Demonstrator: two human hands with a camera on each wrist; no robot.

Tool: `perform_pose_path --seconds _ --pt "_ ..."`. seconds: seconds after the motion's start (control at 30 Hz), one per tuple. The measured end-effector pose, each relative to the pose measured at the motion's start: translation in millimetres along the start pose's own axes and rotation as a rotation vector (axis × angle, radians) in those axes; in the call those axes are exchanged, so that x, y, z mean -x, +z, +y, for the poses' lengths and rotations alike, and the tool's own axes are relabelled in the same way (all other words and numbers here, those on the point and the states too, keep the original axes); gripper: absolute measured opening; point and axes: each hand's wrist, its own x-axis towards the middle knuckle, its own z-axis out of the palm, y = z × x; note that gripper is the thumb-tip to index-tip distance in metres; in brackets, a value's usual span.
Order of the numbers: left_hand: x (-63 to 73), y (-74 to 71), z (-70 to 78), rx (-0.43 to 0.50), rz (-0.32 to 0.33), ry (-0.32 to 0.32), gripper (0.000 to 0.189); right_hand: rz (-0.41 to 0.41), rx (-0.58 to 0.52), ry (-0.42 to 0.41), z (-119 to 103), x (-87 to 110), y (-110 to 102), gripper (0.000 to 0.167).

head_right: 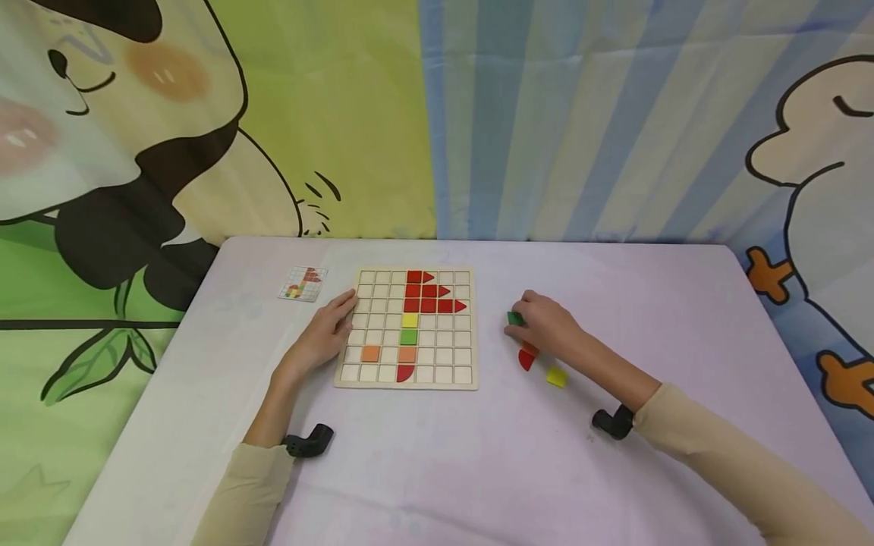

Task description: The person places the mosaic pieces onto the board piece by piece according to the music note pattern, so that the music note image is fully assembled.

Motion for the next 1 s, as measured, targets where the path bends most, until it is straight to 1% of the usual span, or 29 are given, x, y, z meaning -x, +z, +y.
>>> perform_pose_path --seconds 0.13,0.23,0.3,0.47,0.6,0.7,0.83,0.9,1.0 --pt "0.9 -0.2 1.2 0.005 -0.001 0.003 0.054 -0.002 0.086 -0.013 -2 -5.9 3 0.029" --pt "1.5 0.3 1.4 0.009 0.001 0.002 0.054 -0.003 0.091 -0.029 -1 -8.0 3 0.027" --pt "2.0 0.4 1.3 0.009 -0.001 -0.004 0.054 -0.01 0.064 -0.044 1 -9.0 2 0.027" --pt "2.2 0.5 0.7 0.012 -0.004 -0.008 0.055 0.012 -0.065 -0.102 6 -11.6 -1 0.023" --pt "2.6 0.7 0.4 0.016 0.001 -0.001 0.055 0.034 -0.127 -0.142 1 -12.3 -4 0.024" --pt "3.3 0.9 1.1 0.012 0.005 0.0 0.054 0.048 -0.151 -0.213 -11 -10.2 -2 0.025" --pt "2.2 0.3 2.3 0.002 0.005 -0.001 0.054 0.052 -0.169 -0.335 -29 -7.9 2 0.024" --pt "1.5 -0.1 2.5 0.001 0.003 -0.006 0.054 0.042 -0.176 -0.393 -37 -8.6 4 0.024" --pt "0.9 -0.3 2.4 -0.001 0.003 -0.003 0.054 0.049 -0.171 -0.488 -51 -11.1 6 0.023"
